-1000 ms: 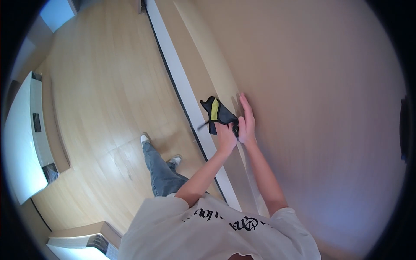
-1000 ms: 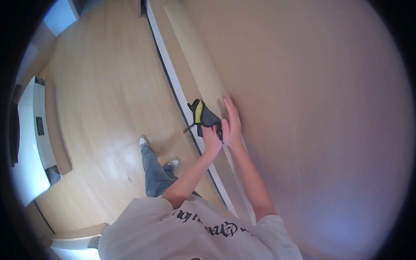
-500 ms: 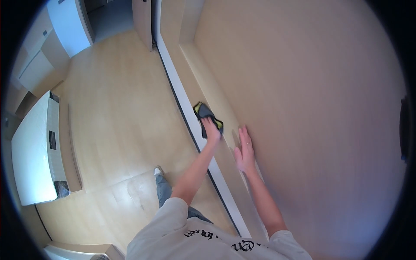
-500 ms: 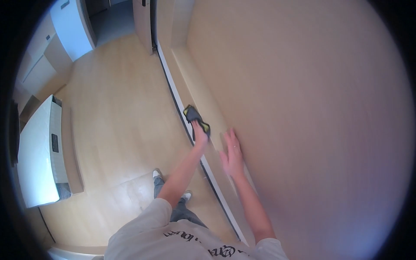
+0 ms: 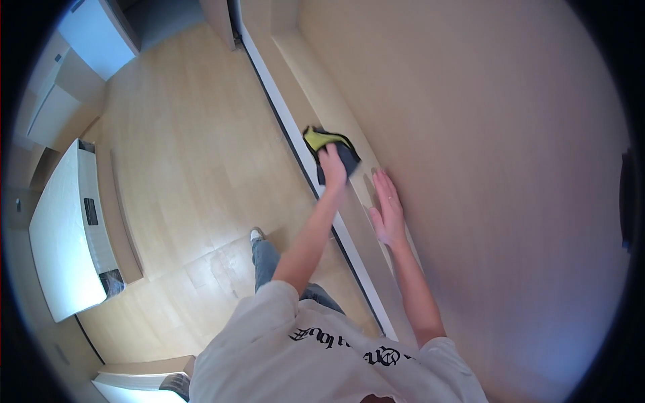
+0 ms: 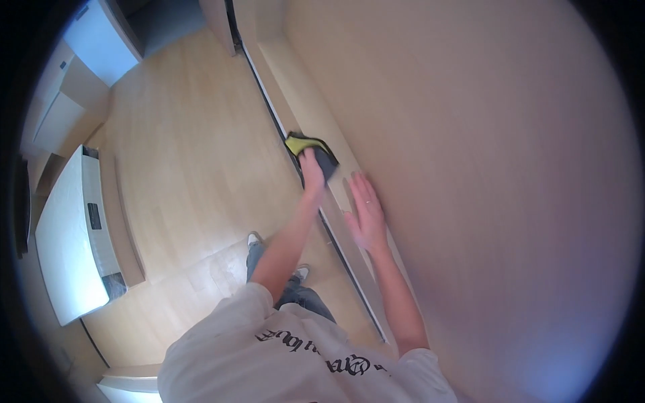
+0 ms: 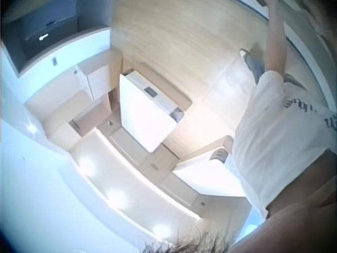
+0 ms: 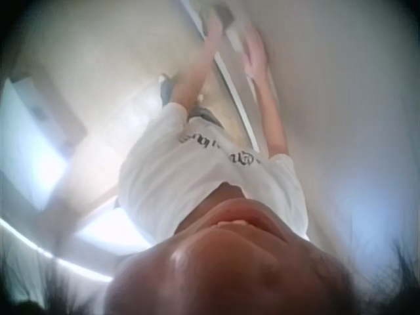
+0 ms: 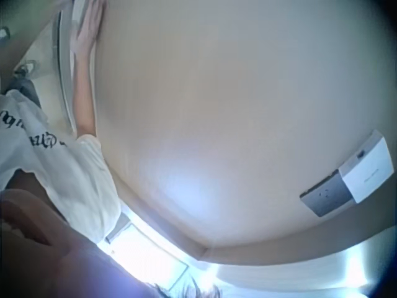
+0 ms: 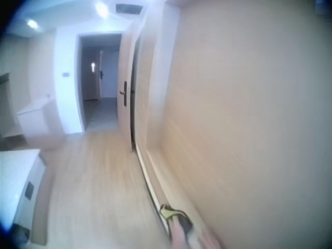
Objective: The person wipes a wood-paneled wall and then a desk with a cloth.
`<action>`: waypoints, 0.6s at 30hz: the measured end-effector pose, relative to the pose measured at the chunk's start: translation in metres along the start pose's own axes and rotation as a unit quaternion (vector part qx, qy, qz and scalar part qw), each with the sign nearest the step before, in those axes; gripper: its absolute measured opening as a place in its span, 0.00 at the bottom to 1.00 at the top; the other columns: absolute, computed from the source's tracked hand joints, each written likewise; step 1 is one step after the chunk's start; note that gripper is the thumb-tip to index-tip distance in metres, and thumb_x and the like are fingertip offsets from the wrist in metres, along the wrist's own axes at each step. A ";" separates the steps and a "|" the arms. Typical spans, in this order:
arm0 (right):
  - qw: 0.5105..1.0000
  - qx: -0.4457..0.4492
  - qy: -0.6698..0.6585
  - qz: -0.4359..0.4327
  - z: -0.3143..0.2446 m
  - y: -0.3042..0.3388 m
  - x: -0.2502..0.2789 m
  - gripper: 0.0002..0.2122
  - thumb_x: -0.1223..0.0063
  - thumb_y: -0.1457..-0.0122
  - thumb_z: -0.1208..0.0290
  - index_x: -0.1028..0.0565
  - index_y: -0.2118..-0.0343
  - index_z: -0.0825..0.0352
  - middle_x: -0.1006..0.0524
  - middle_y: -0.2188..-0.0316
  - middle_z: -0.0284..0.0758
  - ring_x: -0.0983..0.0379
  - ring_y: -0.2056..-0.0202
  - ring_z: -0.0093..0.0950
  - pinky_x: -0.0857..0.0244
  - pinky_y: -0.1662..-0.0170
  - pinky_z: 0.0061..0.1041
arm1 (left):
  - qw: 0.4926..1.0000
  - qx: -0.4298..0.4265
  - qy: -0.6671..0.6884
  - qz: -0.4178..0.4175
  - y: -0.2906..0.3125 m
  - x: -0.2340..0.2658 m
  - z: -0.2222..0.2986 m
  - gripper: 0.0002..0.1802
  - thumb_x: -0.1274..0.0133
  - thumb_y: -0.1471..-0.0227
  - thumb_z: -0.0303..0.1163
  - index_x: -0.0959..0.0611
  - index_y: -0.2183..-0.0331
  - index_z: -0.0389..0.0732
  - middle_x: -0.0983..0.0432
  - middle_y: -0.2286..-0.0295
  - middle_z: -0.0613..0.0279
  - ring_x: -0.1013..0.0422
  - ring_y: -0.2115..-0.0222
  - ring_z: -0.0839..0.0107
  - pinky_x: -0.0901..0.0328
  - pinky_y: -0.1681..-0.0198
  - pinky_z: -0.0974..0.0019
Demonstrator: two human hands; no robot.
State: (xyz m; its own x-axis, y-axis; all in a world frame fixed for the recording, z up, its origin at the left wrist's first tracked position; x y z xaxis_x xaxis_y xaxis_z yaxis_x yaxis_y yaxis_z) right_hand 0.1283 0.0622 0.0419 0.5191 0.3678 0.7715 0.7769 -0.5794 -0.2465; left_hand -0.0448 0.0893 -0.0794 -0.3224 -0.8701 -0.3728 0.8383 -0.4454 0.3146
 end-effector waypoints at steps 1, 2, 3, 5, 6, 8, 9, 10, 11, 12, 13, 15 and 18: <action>1.000 0.000 0.007 0.009 -0.007 -0.003 -0.002 0.32 0.55 0.51 0.72 0.40 0.38 0.68 0.42 0.37 0.45 0.49 0.35 0.45 0.57 0.33 0.38 | 0.998 -0.023 0.050 0.019 -0.028 0.003 -0.005 0.28 0.60 0.39 0.47 0.28 0.52 0.29 0.34 0.51 0.42 0.37 0.49 0.53 0.46 0.44 0.60; 1.000 0.004 0.003 0.002 -0.014 -0.008 -0.007 0.32 0.55 0.51 0.72 0.40 0.38 0.68 0.42 0.37 0.45 0.49 0.35 0.45 0.57 0.33 0.38 | 0.993 -0.085 0.065 0.053 -0.066 0.018 -0.015 0.29 0.59 0.39 0.48 0.29 0.51 0.30 0.34 0.50 0.45 0.38 0.50 0.56 0.46 0.44 0.61; 1.000 0.000 0.010 -0.004 -0.019 -0.011 -0.007 0.32 0.55 0.51 0.72 0.39 0.39 0.68 0.42 0.37 0.45 0.49 0.35 0.45 0.56 0.34 0.38 | 0.990 -0.041 0.117 0.064 -0.102 0.026 -0.029 0.30 0.59 0.39 0.50 0.30 0.51 0.30 0.34 0.50 0.46 0.38 0.49 0.56 0.46 0.44 0.61; 1.000 -0.017 0.025 -0.008 -0.014 -0.011 -0.006 0.31 0.55 0.51 0.73 0.39 0.39 0.67 0.42 0.37 0.45 0.48 0.35 0.45 0.55 0.34 0.38 | 0.983 0.017 0.168 0.067 -0.128 0.024 -0.059 0.31 0.59 0.39 0.51 0.30 0.50 0.30 0.34 0.50 0.46 0.38 0.49 0.57 0.47 0.44 0.61; 0.999 -0.039 0.032 -0.008 -0.010 -0.006 -0.006 0.31 0.53 0.50 0.72 0.38 0.39 0.66 0.42 0.37 0.45 0.48 0.36 0.44 0.54 0.34 0.38 | 0.986 0.054 0.138 0.079 -0.129 0.022 -0.070 0.32 0.59 0.39 0.52 0.30 0.50 0.30 0.34 0.50 0.46 0.38 0.49 0.56 0.47 0.43 0.60; 0.999 -0.033 0.036 -0.004 -0.005 -0.023 -0.007 0.30 0.51 0.48 0.72 0.38 0.39 0.65 0.42 0.37 0.45 0.47 0.36 0.43 0.53 0.35 0.38 | 0.996 -0.006 0.053 0.078 -0.150 0.022 -0.070 0.33 0.61 0.38 0.52 0.32 0.48 0.30 0.36 0.49 0.43 0.40 0.47 0.53 0.50 0.41 0.59; 0.996 -0.066 0.059 -0.006 0.003 -0.013 -0.006 0.29 0.52 0.48 0.73 0.38 0.40 0.66 0.42 0.37 0.45 0.47 0.36 0.43 0.53 0.35 0.38 | 0.996 -0.018 0.034 0.079 -0.116 0.006 -0.072 0.31 0.63 0.36 0.48 0.34 0.47 0.29 0.40 0.47 0.39 0.42 0.46 0.49 0.51 0.40 0.58; 0.993 -0.082 0.081 -0.017 0.002 -0.013 -0.007 0.28 0.53 0.47 0.74 0.37 0.40 0.66 0.41 0.37 0.44 0.47 0.36 0.42 0.53 0.34 0.38 | 0.993 -0.070 -0.077 0.060 -0.089 0.009 -0.076 0.28 0.67 0.35 0.43 0.36 0.46 0.28 0.43 0.45 0.38 0.46 0.43 0.48 0.53 0.38 0.58; 0.992 -0.089 0.090 -0.024 0.000 -0.015 -0.007 0.28 0.53 0.47 0.74 0.37 0.40 0.66 0.41 0.37 0.44 0.47 0.36 0.42 0.53 0.34 0.38 | 0.992 -0.051 -0.104 0.045 -0.053 0.009 -0.075 0.27 0.67 0.35 0.42 0.37 0.45 0.28 0.44 0.44 0.38 0.47 0.43 0.48 0.54 0.37 0.58; 0.993 -0.080 0.080 -0.015 -0.001 -0.021 -0.005 0.27 0.54 0.46 0.74 0.37 0.40 0.67 0.41 0.37 0.45 0.46 0.36 0.43 0.53 0.34 0.38 | 0.994 -0.013 -0.106 0.023 -0.010 0.005 -0.068 0.27 0.66 0.35 0.41 0.38 0.44 0.29 0.45 0.43 0.38 0.48 0.42 0.48 0.55 0.37 0.58; 0.996 -0.067 0.066 -0.011 -0.005 -0.029 -0.006 0.26 0.56 0.44 0.74 0.37 0.40 0.68 0.41 0.37 0.45 0.46 0.36 0.43 0.54 0.34 0.38 | 0.994 0.021 -0.108 0.005 0.027 0.007 -0.058 0.27 0.66 0.36 0.40 0.39 0.43 0.29 0.46 0.42 0.38 0.49 0.41 0.48 0.56 0.37 0.58; 0.997 -0.044 0.054 -0.027 -0.018 -0.075 -0.015 0.26 0.57 0.44 0.73 0.37 0.40 0.69 0.41 0.37 0.45 0.47 0.36 0.43 0.54 0.34 0.38 | 0.991 0.050 -0.104 -0.063 0.088 0.016 -0.062 0.26 0.65 0.36 0.39 0.36 0.44 0.30 0.43 0.44 0.38 0.48 0.42 0.48 0.56 0.37 0.55; 0.998 -0.018 0.028 -0.051 -0.016 -0.147 -0.028 0.26 0.60 0.42 0.71 0.39 0.39 0.69 0.42 0.37 0.45 0.48 0.35 0.43 0.55 0.34 0.37 | 0.973 0.016 -0.175 -0.151 0.099 0.014 -0.047 0.24 0.65 0.37 0.40 0.30 0.48 0.32 0.37 0.49 0.39 0.45 0.44 0.47 0.55 0.39 0.51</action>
State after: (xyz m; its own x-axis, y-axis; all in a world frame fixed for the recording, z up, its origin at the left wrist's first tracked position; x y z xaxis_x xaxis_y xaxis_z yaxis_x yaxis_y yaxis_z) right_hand -0.0064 0.1253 0.0663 0.4166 0.3846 0.8237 0.8109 -0.5669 -0.1454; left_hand 0.0547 0.0430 -0.0946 -0.6871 -0.7141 -0.1342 0.6690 -0.6938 0.2666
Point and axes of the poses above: each hand's wrist, its own y-axis away from the middle knuckle, its own x-axis out of the back of the hand, z = x × y, the point moved 3 cm from there along -y, towards the middle knuckle
